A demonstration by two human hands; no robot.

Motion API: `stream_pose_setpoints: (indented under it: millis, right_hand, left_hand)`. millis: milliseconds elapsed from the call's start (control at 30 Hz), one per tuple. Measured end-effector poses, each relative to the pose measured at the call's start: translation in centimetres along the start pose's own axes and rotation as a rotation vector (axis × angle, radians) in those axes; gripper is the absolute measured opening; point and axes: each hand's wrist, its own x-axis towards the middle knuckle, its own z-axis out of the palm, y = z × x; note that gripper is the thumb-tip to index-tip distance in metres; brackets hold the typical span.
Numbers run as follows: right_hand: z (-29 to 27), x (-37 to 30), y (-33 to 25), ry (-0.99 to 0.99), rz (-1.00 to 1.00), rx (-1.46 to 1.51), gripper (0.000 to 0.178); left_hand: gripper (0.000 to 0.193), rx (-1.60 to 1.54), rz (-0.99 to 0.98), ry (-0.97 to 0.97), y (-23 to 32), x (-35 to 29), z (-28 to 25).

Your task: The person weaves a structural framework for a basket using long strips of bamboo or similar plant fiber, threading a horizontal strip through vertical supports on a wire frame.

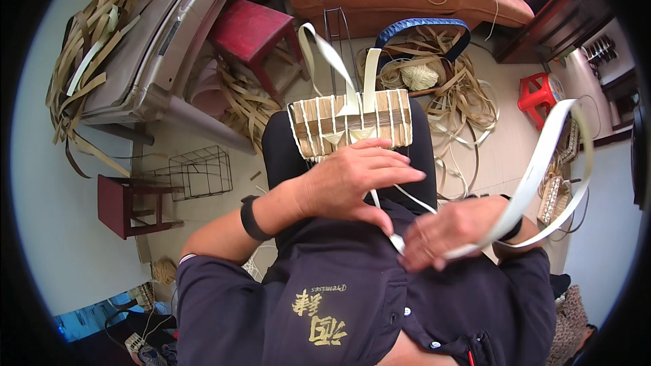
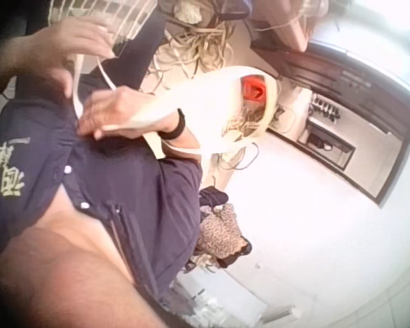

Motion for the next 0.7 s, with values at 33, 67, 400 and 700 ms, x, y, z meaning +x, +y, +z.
stream_pose_setpoints:
  millis: [33,67,400,700]
  right_hand:
    - [0.0,-0.4,-1.0,-0.046,-0.134,0.182,0.030]
    - [-0.4,-1.3,-1.9,-0.144,-0.267,0.313,0.041]
    - [-2.6,0.5,3.7,0.366,0.067,-0.170,0.056]
    - [0.1,0.1,4.6,0.148,0.080,-0.215,0.028]
  left_hand:
    - [0.073,0.093,0.023,-0.049,-1.1,-1.0,0.5]
    - [0.053,0.167,-0.025,-0.097,-2.0,-2.5,1.0]
    - [0.015,0.237,0.030,-0.087,5.5,1.3,1.1]
    - [0.067,-0.128,0.146,0.096,2.0,1.2,0.5]
